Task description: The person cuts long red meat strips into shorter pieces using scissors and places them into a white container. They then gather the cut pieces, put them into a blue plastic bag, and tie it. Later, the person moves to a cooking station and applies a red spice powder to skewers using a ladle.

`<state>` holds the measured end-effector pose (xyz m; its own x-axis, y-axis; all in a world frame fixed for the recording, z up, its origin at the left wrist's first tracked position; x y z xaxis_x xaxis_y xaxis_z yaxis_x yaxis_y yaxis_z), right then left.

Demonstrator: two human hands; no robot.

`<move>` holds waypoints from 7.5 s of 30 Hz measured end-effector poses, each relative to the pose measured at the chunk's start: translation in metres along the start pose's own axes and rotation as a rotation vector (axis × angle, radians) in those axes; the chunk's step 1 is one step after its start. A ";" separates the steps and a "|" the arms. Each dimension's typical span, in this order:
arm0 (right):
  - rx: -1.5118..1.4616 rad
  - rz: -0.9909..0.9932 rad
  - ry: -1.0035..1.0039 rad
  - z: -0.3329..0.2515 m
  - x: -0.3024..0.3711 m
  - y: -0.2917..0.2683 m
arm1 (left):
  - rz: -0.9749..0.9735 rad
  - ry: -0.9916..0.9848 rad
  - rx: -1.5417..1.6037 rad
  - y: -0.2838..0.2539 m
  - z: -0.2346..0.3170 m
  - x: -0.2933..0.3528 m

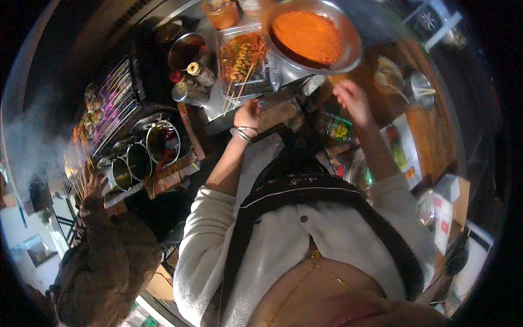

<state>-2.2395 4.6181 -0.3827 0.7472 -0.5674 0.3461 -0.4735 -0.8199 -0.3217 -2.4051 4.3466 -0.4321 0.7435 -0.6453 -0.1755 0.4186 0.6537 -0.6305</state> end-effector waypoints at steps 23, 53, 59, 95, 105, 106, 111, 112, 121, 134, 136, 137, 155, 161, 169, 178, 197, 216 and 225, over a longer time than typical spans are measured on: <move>1.035 -0.283 -0.696 -0.286 -0.281 0.206 | -0.361 -0.894 0.741 -0.027 -0.094 -0.047; -0.316 0.312 -0.303 -0.172 -0.107 -0.077 | -0.311 -0.272 0.692 0.052 0.052 -0.194; -0.450 0.366 -0.369 -0.161 -0.120 -0.100 | -0.296 -0.480 0.815 0.069 0.043 -0.161; -0.395 0.389 -0.304 -0.147 -0.104 -0.108 | -0.481 -0.440 1.119 0.063 0.064 -0.135; -0.320 0.385 -0.361 -0.150 -0.090 -0.111 | -0.438 -0.490 1.258 0.063 0.059 -0.136; -0.340 0.381 -0.336 -0.149 -0.090 -0.110 | -0.447 -0.479 1.277 0.063 0.060 -0.136; -0.432 0.403 -0.268 -0.147 -0.077 -0.111 | -0.479 -0.526 1.292 0.066 0.061 -0.141; -0.436 0.397 -0.250 -0.145 -0.074 -0.111 | -0.475 -0.561 1.315 0.066 0.061 -0.143; -0.333 0.439 -0.279 -0.126 -0.052 -0.114 | -0.416 -0.673 1.503 0.081 0.063 -0.173; -0.405 0.472 -0.288 -0.132 -0.073 -0.118 | -0.396 -0.656 1.356 0.064 0.055 -0.133; -0.448 0.435 -0.256 -0.131 -0.072 -0.114 | -0.336 -0.627 1.269 0.063 0.053 -0.141; -0.462 0.427 -0.248 -0.130 -0.071 -0.111 | -0.310 -0.644 1.254 0.063 0.052 -0.146; -0.378 0.513 -0.340 -0.123 -0.082 -0.111 | -0.160 -0.437 0.972 0.056 0.045 -0.150; -0.031 0.591 -0.546 -0.128 -0.093 -0.107 | -0.230 -0.450 0.979 0.049 0.048 -0.144; -0.370 0.520 -0.422 -0.125 -0.092 -0.107 | -0.339 -0.539 1.151 0.054 0.056 -0.148; -0.319 0.385 -0.239 -0.112 -0.063 -0.091 | -0.445 -0.663 1.418 0.056 0.059 -0.141; 0.302 0.263 -0.215 -0.251 -0.352 0.187 | 0.096 -0.616 1.334 -0.046 0.004 -0.052; -0.247 0.369 -0.440 -0.190 -0.113 -0.059 | -0.392 -0.537 1.359 0.027 0.045 -0.142; -0.154 0.435 -0.416 -0.164 -0.064 -0.089 | -0.523 -0.611 1.373 0.085 0.067 -0.190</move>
<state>-2.3213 4.7151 -0.2315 0.5749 -0.8002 -0.1707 -0.8143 -0.5393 -0.2144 -2.4759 4.5518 -0.4017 0.3197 -0.8757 0.3618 0.5643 0.4827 0.6697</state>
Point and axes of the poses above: each hand's wrist, its own x-axis away from the middle knuckle, its own y-axis out of the palm, z = x × y, the point moved 5 cm from there along -x, towards the middle knuckle, and after that the axes turned 11 degrees about y, right-handed, at the moved point
